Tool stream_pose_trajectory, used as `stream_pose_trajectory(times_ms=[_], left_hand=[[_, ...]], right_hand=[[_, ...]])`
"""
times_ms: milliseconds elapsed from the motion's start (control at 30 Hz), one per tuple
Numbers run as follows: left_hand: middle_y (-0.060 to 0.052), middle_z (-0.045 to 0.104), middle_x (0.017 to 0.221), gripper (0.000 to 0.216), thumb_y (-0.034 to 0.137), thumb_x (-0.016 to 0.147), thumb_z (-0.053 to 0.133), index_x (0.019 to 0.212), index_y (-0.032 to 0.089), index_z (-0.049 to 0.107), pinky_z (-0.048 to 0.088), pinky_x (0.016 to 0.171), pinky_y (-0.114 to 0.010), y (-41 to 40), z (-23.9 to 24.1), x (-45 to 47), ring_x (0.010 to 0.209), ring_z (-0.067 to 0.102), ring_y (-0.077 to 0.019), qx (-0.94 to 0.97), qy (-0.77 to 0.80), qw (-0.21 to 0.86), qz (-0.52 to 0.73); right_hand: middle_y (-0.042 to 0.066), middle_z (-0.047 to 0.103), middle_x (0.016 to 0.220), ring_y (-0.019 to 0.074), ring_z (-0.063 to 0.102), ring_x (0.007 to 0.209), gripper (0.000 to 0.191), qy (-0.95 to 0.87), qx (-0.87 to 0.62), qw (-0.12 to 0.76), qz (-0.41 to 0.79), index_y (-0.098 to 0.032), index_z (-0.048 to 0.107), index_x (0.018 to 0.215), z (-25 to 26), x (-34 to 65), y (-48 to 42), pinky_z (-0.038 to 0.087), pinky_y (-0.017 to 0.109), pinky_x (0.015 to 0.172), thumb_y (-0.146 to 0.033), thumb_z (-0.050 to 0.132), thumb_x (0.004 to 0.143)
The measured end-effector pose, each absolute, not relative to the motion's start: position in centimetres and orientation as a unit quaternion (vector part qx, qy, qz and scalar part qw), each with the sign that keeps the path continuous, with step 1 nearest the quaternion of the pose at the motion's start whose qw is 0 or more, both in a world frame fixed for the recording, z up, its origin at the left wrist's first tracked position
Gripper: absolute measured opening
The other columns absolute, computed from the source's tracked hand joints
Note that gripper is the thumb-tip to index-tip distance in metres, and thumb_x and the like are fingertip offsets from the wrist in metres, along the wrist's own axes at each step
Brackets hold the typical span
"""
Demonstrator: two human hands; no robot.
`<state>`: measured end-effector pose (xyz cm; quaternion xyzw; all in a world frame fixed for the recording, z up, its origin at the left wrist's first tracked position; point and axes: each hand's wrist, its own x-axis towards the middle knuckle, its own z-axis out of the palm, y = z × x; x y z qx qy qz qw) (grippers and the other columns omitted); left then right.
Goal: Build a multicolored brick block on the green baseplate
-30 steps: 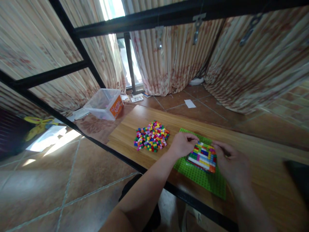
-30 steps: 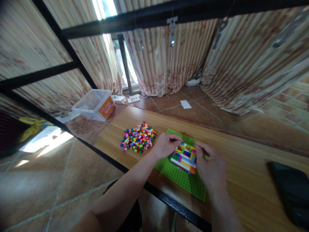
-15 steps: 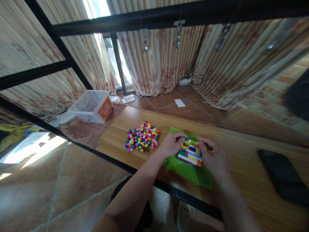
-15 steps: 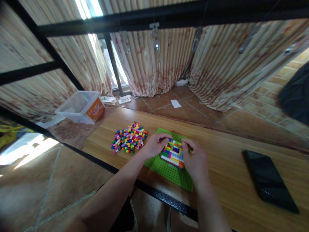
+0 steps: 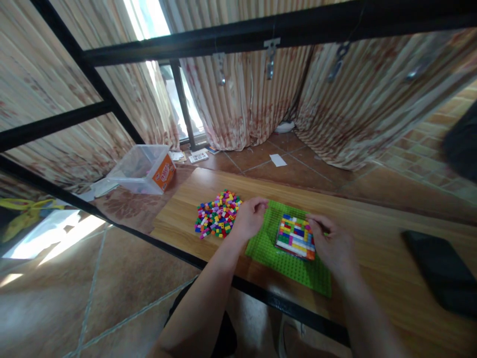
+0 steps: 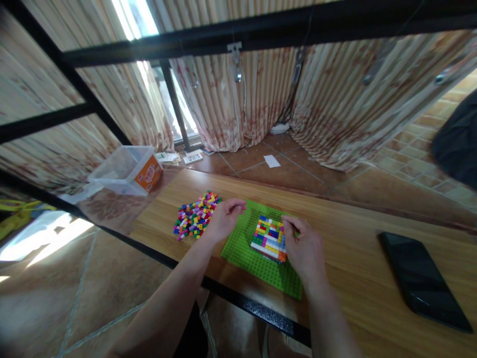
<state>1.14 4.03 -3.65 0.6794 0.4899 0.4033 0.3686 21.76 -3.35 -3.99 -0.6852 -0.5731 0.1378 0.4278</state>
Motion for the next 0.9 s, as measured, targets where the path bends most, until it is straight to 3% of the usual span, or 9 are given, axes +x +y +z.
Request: stream_pose_trajectory(times_ms=[267, 433, 667, 900], left_hand=[[-0.005, 0.074, 0.081, 0.021, 0.007, 0.08, 0.056, 0.085, 0.015, 0.075, 0.054, 0.078, -0.03, 4.8, -1.2, -6.0, 0.078, 0.068, -0.0172, 0.684, 0.618, 0.236, 0.308], [-0.006, 0.075, 0.095, 0.022, 0.009, 0.078, 0.06, 0.085, 0.02, 0.077, 0.052, 0.087, -0.034, 4.1, -1.0, -6.2, 0.088, 0.068, -0.02, 0.735, 0.612, 0.169, 0.236], [-0.008, 0.072, 0.094, 0.02, 0.015, 0.082, 0.06, 0.09, 0.02, 0.077, 0.048, 0.097, -0.037, 3.7, -1.5, -3.8, 0.099, 0.063, -0.0231, 0.776, 0.59, 0.106, 0.194], [-0.013, 0.067, 0.098, 0.016, 0.018, 0.084, 0.058, 0.088, 0.016, 0.073, 0.047, 0.091, -0.041, 2.8, -1.8, -1.6, 0.1, 0.059, -0.0274, 0.763, 0.628, 0.019, 0.15]], right_hand=[[0.008, 0.077, 0.097, 0.0241, 0.071, 0.087, 0.034, -0.576, -0.694, 0.413, 0.126, -0.021, 0.075, 0.095, -4.1, 21.9, -3.2, 0.055, 0.038, 0.081, -0.042, 0.051, 0.086], [0.008, 0.077, 0.095, 0.0238, 0.071, 0.085, 0.033, -0.587, -0.695, 0.403, 0.106, -0.022, 0.076, 0.094, -4.1, 21.9, -3.1, 0.055, 0.037, 0.079, -0.042, 0.05, 0.087], [0.008, 0.077, 0.095, 0.0242, 0.071, 0.085, 0.033, -0.59, -0.691, 0.403, 0.108, -0.022, 0.076, 0.095, -3.9, 21.7, -3.3, 0.055, 0.037, 0.08, -0.042, 0.05, 0.086], [0.008, 0.077, 0.094, 0.0247, 0.071, 0.083, 0.034, -0.59, -0.689, 0.405, 0.109, -0.022, 0.076, 0.095, -3.7, 21.6, -3.4, 0.055, 0.038, 0.078, -0.042, 0.051, 0.087]])
